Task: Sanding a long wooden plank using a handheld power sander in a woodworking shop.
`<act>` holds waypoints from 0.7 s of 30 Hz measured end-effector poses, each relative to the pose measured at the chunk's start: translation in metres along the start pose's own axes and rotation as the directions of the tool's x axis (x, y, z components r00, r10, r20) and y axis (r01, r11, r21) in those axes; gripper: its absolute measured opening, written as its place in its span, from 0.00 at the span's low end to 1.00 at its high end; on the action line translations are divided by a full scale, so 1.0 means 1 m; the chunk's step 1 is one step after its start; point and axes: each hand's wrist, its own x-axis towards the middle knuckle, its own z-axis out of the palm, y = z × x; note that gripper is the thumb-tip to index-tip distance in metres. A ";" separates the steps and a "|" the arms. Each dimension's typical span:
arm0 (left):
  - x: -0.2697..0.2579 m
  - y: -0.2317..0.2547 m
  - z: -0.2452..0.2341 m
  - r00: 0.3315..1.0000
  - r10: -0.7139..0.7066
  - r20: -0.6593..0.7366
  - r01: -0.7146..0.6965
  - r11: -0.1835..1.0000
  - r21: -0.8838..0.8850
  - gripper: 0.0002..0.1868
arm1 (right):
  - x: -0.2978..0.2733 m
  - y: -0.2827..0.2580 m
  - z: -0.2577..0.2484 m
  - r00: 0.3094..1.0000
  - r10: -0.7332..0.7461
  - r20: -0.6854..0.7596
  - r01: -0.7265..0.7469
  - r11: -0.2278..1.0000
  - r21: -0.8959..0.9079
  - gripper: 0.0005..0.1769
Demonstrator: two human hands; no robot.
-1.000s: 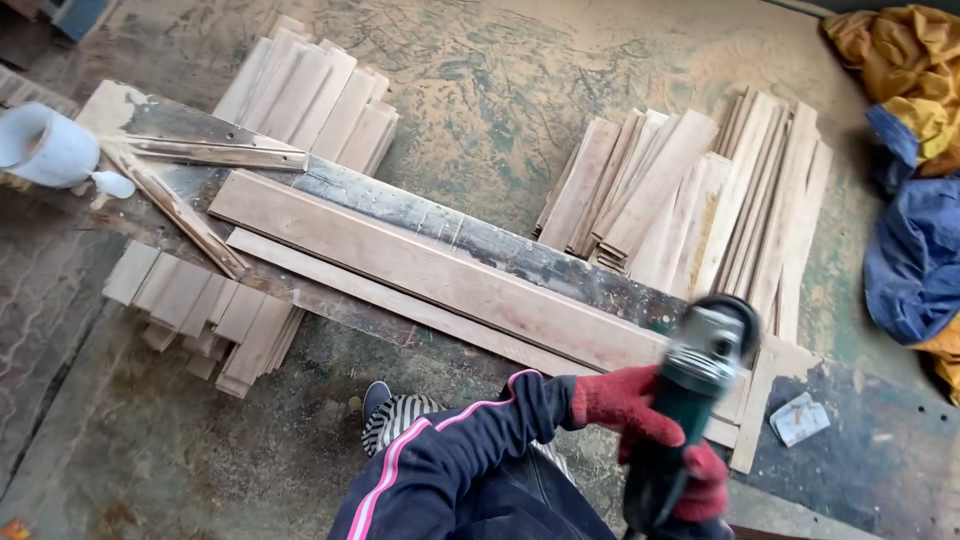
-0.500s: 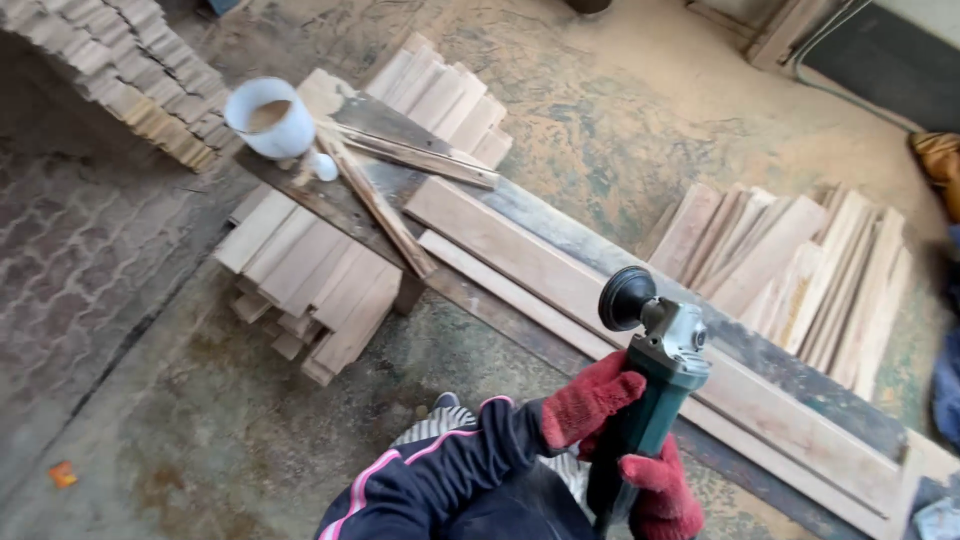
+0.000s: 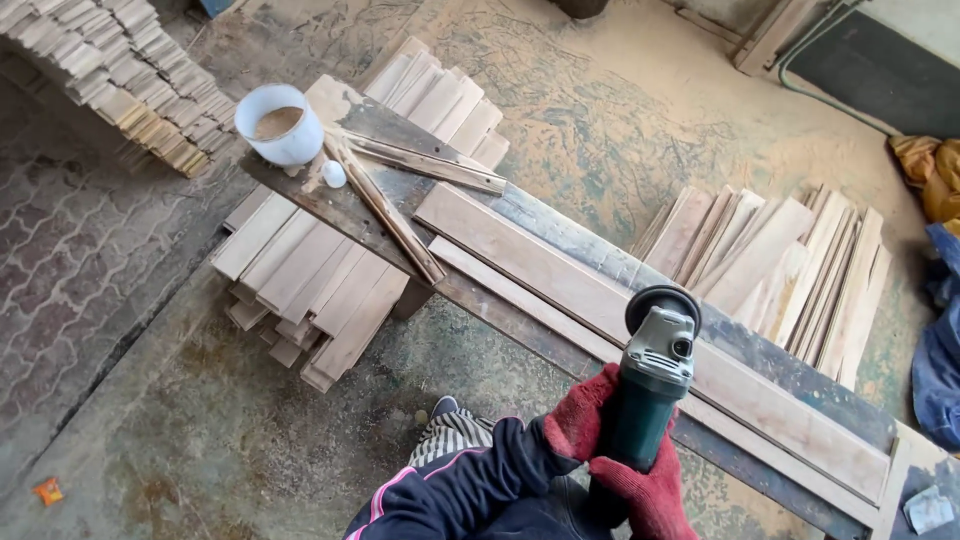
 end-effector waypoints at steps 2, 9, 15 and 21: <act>0.003 0.016 0.017 0.991 -0.075 0.110 0.110 0.925 -0.364 0.21 | 0.009 0.009 -0.019 0.999 0.022 0.027 -0.022 1.000 0.012 0.43; 0.019 -0.001 0.027 0.965 -0.255 -0.058 0.248 0.963 -0.102 0.35 | 0.045 0.052 -0.043 0.992 0.082 0.101 -0.097 0.982 0.161 0.36; 0.035 -0.028 0.005 0.920 -0.317 -0.231 0.336 0.941 0.046 0.36 | 0.037 0.054 -0.014 0.975 0.222 0.025 -0.223 0.972 0.080 0.27; 0.051 -0.013 -0.037 0.822 -0.545 -0.164 0.564 0.818 0.111 0.47 | 0.075 0.083 0.031 0.982 0.153 -0.115 -0.135 0.979 0.150 0.21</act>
